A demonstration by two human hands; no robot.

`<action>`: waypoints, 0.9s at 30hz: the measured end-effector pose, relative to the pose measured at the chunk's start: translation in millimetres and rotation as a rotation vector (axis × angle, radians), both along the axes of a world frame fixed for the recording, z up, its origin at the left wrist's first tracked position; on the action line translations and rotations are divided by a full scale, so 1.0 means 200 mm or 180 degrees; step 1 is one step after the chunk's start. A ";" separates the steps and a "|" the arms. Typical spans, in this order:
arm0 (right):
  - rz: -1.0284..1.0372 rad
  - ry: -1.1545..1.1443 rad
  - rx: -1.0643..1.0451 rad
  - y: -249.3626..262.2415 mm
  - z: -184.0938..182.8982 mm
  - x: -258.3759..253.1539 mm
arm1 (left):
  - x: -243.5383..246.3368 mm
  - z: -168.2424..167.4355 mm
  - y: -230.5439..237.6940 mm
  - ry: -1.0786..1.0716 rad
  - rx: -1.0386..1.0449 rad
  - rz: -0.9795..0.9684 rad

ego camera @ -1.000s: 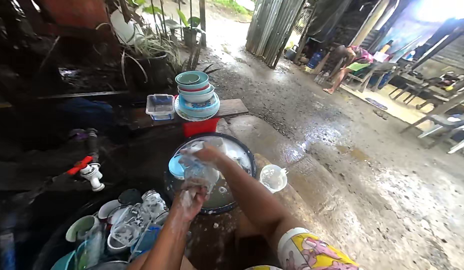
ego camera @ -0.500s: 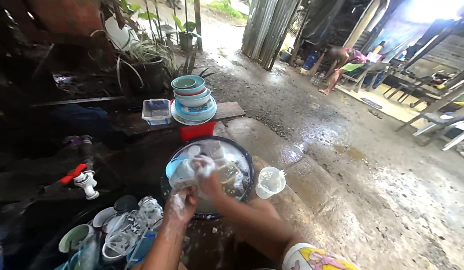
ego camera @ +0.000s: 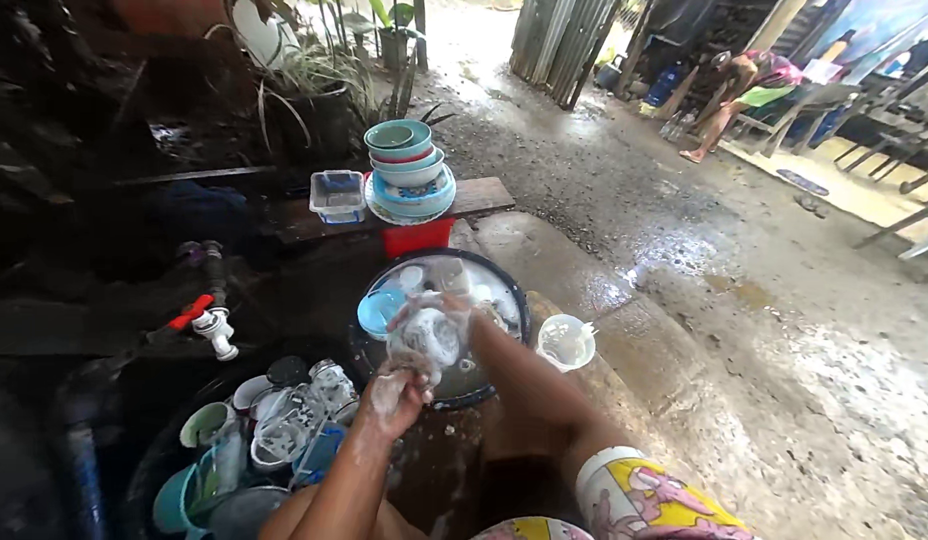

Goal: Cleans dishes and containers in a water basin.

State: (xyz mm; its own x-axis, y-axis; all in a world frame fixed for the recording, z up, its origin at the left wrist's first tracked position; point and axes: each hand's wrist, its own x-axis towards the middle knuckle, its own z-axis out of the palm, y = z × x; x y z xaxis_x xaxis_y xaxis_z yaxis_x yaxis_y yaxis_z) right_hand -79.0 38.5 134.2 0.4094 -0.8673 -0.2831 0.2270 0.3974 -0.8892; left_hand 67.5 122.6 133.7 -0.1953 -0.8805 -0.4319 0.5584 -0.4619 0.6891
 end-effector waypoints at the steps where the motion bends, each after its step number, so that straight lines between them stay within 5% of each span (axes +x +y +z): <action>1: -0.0574 -0.0475 0.0212 0.06 -0.08 0.05 | 0.00 -0.01 -0.01 0.0159 -0.0135 0.0176; 5: -0.1559 -0.1603 0.0748 0.18 -0.20 0.31 | -0.01 -0.06 -0.10 -0.0910 -0.0535 0.0531; 9: -0.1714 -0.0699 0.0653 0.23 -0.15 0.38 | 0.05 -0.11 -0.14 -0.2821 -0.0838 0.0272; 11: -0.1881 -0.0182 0.0270 0.26 -0.16 0.38 | 0.03 -0.15 -0.12 -0.3176 -0.1146 0.0399; 16: -0.1833 0.0536 -0.0613 0.26 -0.31 0.32 | 0.03 -0.17 -0.04 -0.3467 -0.1847 0.0624; 22: -0.1303 0.1371 -0.0438 0.24 -0.07 0.22 | 0.34 0.03 -0.17 -0.2892 -0.0617 -0.0010; 27: -0.1438 0.1371 -0.0331 0.22 -0.11 -0.12 | 0.80 -0.11 -0.11 -0.3176 -0.0241 -0.0141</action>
